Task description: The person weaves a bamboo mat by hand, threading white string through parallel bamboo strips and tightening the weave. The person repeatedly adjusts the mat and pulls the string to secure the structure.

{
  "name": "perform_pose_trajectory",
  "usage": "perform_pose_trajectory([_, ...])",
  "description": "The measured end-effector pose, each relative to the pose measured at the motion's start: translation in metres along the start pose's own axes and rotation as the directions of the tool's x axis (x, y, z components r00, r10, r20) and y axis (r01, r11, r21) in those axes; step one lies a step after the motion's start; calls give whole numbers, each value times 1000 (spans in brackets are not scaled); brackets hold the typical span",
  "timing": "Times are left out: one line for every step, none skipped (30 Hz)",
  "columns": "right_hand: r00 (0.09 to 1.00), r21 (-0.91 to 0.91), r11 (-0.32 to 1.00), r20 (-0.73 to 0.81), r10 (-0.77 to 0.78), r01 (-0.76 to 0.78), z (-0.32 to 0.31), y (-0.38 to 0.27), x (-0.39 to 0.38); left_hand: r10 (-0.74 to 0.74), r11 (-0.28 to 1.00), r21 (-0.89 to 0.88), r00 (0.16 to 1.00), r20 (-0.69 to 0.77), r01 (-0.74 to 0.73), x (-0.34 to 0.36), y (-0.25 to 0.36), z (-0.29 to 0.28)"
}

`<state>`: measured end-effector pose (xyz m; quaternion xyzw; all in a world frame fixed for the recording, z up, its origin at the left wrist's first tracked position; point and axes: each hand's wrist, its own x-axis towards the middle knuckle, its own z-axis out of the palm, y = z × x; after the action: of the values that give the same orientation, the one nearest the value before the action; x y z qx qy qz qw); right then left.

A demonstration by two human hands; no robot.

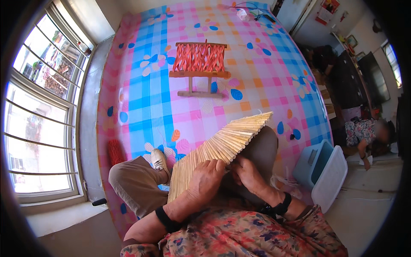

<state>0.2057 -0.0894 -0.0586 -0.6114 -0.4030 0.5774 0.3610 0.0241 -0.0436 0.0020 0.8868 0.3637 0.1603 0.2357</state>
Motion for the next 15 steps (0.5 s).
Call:
perform_pose_trajectory([1000,14,1000,-2,-5,5,1,3,2,-8,999,-35,1000,5,8,1,-1,-3])
perform_pose_trajectory([1000,29,1000,-4,-10,11,3,7,5,-3,1000,-23,1000,5,3,1,-2,-5])
perform_pose_trajectory([1000,29,1000,-6,-1,1,3,10,7,-2,1000,-18,1000,5,2,2,-3,-6])
perform_pose_trajectory([1000,35,999,-13,-2,2,5,13,9,-1,1000,-21,1000,-2,1,3,-4,-7])
perform_pose_trajectory([1000,42,999,-21,-3,4,6,14,10,5,1000,-17,1000,-2,-5,4,-5,-8])
perform_pose_trajectory([999,56,998,-32,-13,15,8,15,11,8,1000,-21,1000,-8,-9,4,-6,-8])
perform_pose_trajectory([999,62,998,-40,-6,9,10,14,12,5,1000,-25,1000,-14,-5,4,-6,-7])
perform_pose_trajectory([999,69,998,-49,1,3,13,11,12,1,999,-32,1000,-10,-2,4,-5,-7])
perform_pose_trajectory([998,67,998,-56,20,-16,15,7,13,-5,999,-38,1000,-8,5,5,-5,-6])
perform_pose_trajectory([997,110,993,-56,52,-46,17,1,13,-18,999,-45,1000,3,18,5,-4,-5])
perform_pose_trajectory([995,152,986,-57,85,-75,19,-6,13,-10,999,-42,1000,-6,9,5,-4,-4])
perform_pose_trajectory([991,235,965,-45,129,-115,19,-13,12,-11,999,-41,1000,-9,10,5,-3,-4])
perform_pose_trajectory([985,314,937,-27,168,-151,20,-20,11,-12,999,-38,1000,-14,12,5,-3,-3])
perform_pose_trajectory([971,392,896,-24,237,-209,20,-26,10,-6,999,-31,1000,-17,5,5,-3,-3])
perform_pose_trajectory([953,466,845,-14,304,-263,21,-31,9,1,1000,-24,1000,-19,-1,5,-4,-3])
